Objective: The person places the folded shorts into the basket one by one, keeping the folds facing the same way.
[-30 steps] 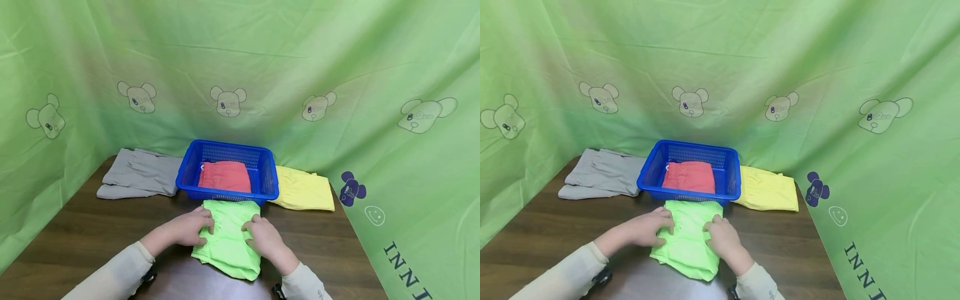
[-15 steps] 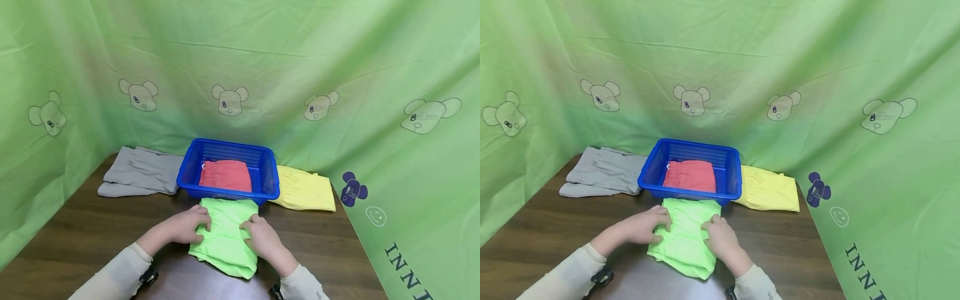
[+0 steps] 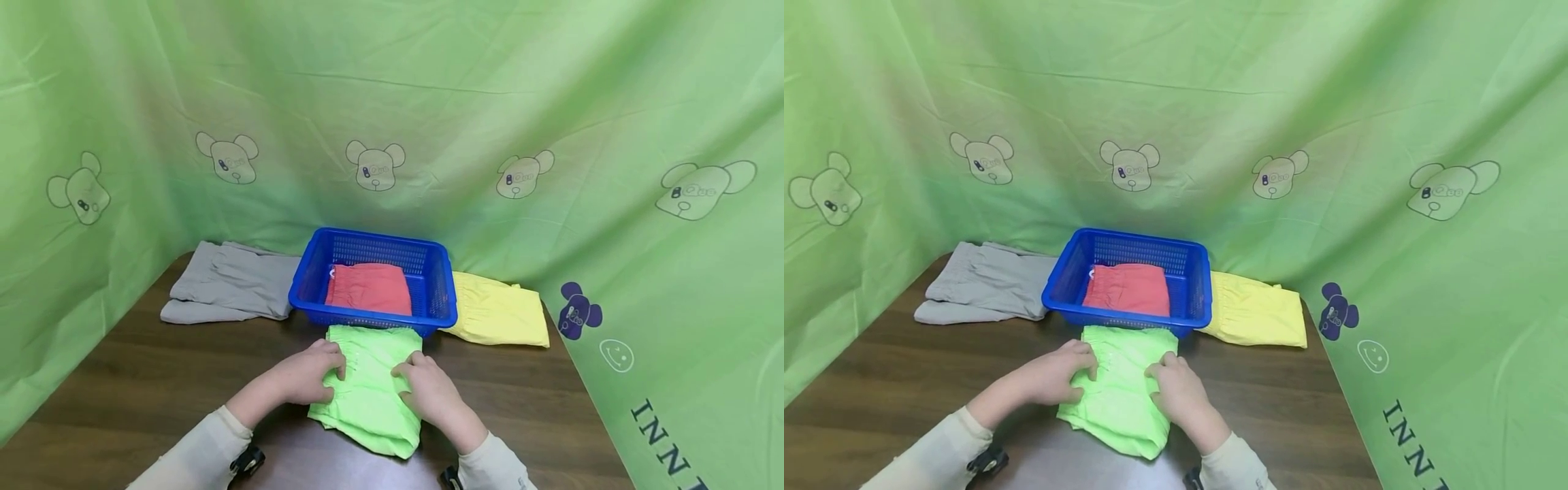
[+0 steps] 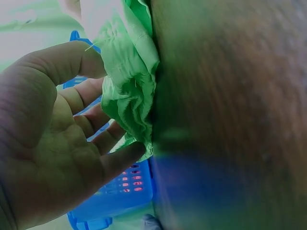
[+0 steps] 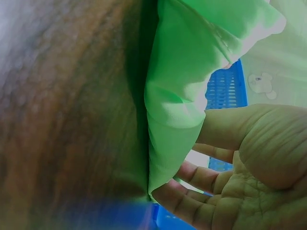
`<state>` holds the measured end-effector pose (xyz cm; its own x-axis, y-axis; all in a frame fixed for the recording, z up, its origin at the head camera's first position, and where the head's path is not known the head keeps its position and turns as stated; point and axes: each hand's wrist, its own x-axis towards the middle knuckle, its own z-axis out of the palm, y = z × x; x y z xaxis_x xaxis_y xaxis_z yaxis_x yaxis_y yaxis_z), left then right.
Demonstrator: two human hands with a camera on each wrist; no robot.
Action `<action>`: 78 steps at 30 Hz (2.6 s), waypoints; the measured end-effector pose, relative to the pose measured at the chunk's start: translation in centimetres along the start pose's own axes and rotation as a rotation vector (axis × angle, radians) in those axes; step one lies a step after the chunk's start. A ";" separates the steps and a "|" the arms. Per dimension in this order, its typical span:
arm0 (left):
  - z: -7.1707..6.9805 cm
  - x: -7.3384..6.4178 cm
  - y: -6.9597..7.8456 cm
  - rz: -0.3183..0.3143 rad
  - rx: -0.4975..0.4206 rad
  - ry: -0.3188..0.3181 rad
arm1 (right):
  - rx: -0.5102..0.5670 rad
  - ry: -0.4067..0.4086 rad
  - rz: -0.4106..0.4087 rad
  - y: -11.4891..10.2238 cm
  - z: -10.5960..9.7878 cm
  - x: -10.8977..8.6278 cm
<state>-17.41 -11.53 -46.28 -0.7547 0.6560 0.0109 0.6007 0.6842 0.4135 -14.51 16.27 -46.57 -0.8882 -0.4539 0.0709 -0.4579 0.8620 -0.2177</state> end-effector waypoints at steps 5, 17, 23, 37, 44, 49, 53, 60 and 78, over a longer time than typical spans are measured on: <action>0.3 -0.1 0.0 0.004 -0.010 0.012 | -0.003 0.000 -0.012 0.0 0.1 -0.1; 0.6 0.0 0.2 -0.013 0.002 0.044 | -0.032 0.032 -0.038 0.3 0.3 0.0; 0.2 0.1 -0.1 0.001 -0.094 0.018 | -0.017 0.000 -0.023 0.2 0.0 0.0; 0.0 0.5 0.0 -0.054 -0.210 0.107 | 0.073 -0.046 0.030 0.3 -0.8 0.0; -0.1 1.0 0.4 -0.209 -0.265 0.223 | 0.134 -0.030 0.057 0.6 -0.9 0.2; 0.0 1.1 0.4 -0.309 -0.248 0.256 | 0.148 -0.005 0.068 0.5 -1.3 0.2; 0.0 0.9 0.4 -0.342 -0.227 0.252 | 0.140 0.000 0.099 0.5 -1.5 0.2; -0.2 0.7 0.4 -0.410 -0.200 0.236 | 0.157 0.010 0.168 0.8 -1.7 0.1; -0.3 0.5 0.3 -0.551 -0.301 0.141 | 0.160 -0.045 0.369 1.4 -2.6 0.1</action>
<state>-17.69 -11.15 -45.88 -0.9712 0.1715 -0.1655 0.0298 0.7764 0.6296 -15.36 18.01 -44.36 -0.9877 -0.1330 -0.0823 -0.0936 0.9244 -0.3697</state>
